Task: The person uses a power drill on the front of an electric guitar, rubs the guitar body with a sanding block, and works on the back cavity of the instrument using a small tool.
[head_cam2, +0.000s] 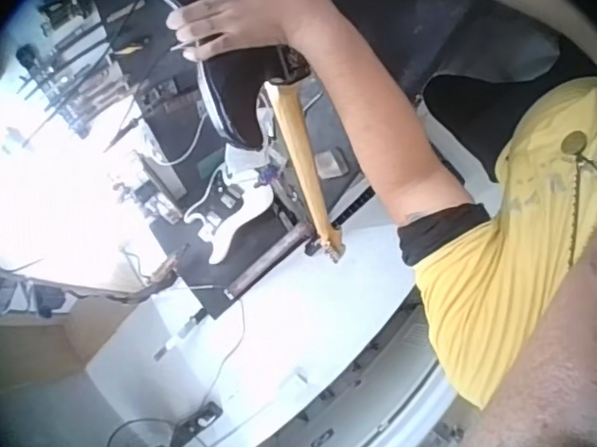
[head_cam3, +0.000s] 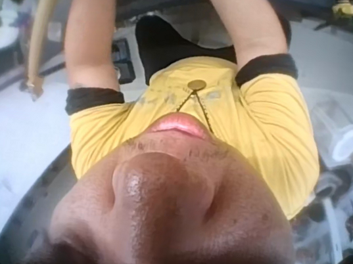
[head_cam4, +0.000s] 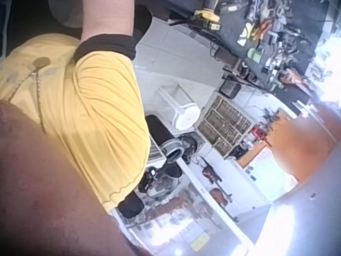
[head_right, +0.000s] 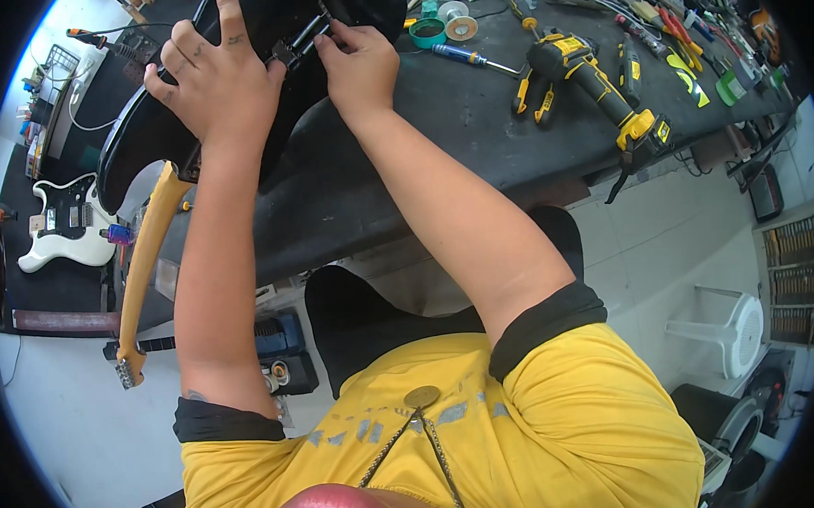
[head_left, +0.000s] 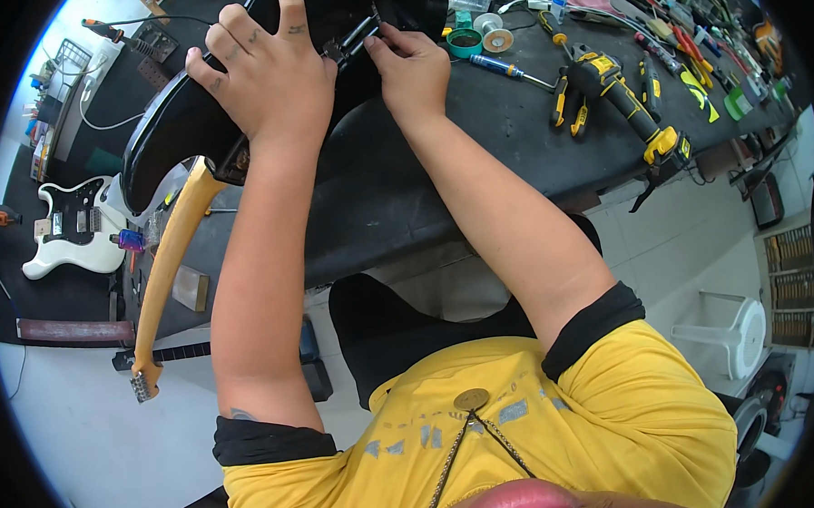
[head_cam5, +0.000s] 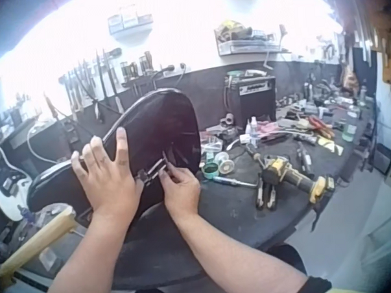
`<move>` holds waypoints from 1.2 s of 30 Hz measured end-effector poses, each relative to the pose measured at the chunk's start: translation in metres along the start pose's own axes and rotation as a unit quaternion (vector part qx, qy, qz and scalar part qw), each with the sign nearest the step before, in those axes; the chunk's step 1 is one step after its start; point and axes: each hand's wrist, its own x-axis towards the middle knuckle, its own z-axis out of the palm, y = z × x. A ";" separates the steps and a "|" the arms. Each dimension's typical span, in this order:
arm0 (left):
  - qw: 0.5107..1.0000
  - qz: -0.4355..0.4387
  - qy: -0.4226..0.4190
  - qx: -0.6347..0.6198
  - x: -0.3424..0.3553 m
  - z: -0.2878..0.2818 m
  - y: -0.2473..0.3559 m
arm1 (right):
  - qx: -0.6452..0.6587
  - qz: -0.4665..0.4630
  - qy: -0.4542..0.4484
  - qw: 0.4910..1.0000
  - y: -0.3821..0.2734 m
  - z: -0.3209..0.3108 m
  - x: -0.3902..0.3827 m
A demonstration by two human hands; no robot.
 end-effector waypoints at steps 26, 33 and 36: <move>1.000 -0.015 -0.016 0.015 0.001 -0.001 0.005 | -0.124 -0.317 -0.215 0.915 -0.022 -0.033 0.056; 0.999 -0.021 -0.024 0.019 0.006 0.000 0.009 | -0.174 -0.329 -0.227 0.900 -0.001 -0.027 0.056; 1.000 -0.020 -0.007 0.024 0.006 0.001 0.007 | -0.165 -0.322 -0.231 0.903 -0.002 -0.023 0.054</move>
